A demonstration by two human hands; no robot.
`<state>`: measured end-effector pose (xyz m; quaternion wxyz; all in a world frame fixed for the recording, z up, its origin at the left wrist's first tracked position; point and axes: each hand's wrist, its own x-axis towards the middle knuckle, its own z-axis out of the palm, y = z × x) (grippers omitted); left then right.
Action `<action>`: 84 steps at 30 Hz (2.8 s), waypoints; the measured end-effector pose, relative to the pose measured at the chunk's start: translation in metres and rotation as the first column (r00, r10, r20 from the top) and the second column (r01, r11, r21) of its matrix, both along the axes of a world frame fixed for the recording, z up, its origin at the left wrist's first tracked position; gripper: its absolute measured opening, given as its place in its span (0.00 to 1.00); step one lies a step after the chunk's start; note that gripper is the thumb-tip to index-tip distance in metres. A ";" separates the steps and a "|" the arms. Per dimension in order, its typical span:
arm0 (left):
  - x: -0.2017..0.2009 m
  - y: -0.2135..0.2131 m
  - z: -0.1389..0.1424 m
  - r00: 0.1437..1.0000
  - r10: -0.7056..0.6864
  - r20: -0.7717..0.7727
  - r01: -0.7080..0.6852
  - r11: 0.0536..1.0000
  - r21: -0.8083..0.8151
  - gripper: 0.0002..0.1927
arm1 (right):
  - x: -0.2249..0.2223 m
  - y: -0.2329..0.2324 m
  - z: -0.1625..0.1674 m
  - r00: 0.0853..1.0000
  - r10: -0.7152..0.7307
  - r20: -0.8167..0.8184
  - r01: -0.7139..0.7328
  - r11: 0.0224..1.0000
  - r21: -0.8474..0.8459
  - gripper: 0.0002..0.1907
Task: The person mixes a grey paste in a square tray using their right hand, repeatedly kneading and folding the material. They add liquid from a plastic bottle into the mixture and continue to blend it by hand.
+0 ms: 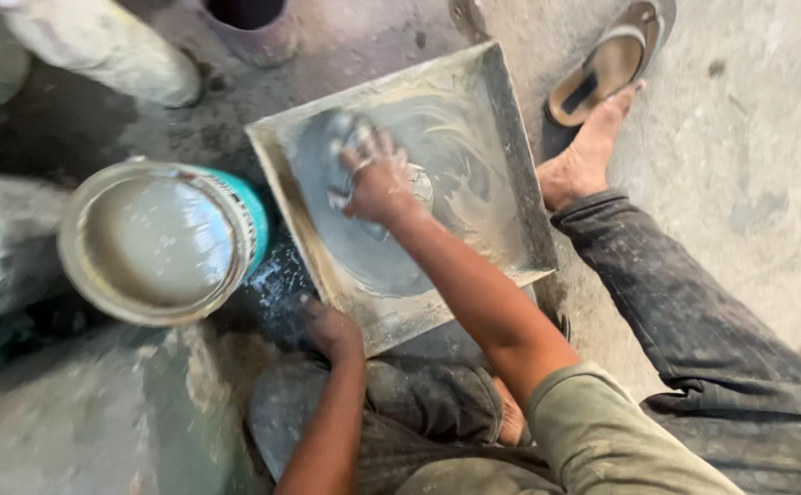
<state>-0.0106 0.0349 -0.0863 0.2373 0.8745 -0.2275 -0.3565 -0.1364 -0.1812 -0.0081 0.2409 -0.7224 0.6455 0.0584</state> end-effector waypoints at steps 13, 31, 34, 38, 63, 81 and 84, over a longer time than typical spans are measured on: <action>-0.004 -0.002 0.043 0.985 -0.161 -0.057 0.162 0.987 0.000 0.21 | -0.147 0.192 0.031 0.971 0.240 0.000 -0.229 0.927 -0.297 0.32; 0.003 -0.008 0.053 0.924 -0.309 0.224 0.345 0.928 -0.139 0.18 | 0.001 -0.008 -0.030 0.938 0.323 0.130 -0.214 0.829 -0.516 0.25; 0.006 -0.009 0.053 0.904 -0.330 0.272 0.377 0.916 -0.139 0.19 | 0.014 0.004 -0.014 0.963 0.243 0.116 -0.154 0.850 -0.504 0.31; 0.006 -0.005 0.047 0.897 -0.357 0.260 0.401 0.905 -0.141 0.16 | -0.006 0.058 0.002 0.802 0.572 -0.171 -0.596 0.781 -0.186 0.43; -0.001 -0.004 0.054 0.877 -0.358 0.322 0.423 0.892 -0.160 0.27 | -0.051 0.070 0.043 0.986 0.075 0.150 -0.017 0.935 -0.353 0.25; -0.003 0.003 0.054 0.883 -0.363 0.297 0.405 0.909 -0.095 0.25 | -0.117 0.046 0.010 0.960 0.254 -0.114 -0.276 0.928 -0.251 0.24; -0.002 0.003 0.055 0.899 -0.358 0.253 0.401 0.904 -0.145 0.23 | -0.142 0.099 0.003 0.995 0.075 -0.067 -0.095 0.918 -0.385 0.20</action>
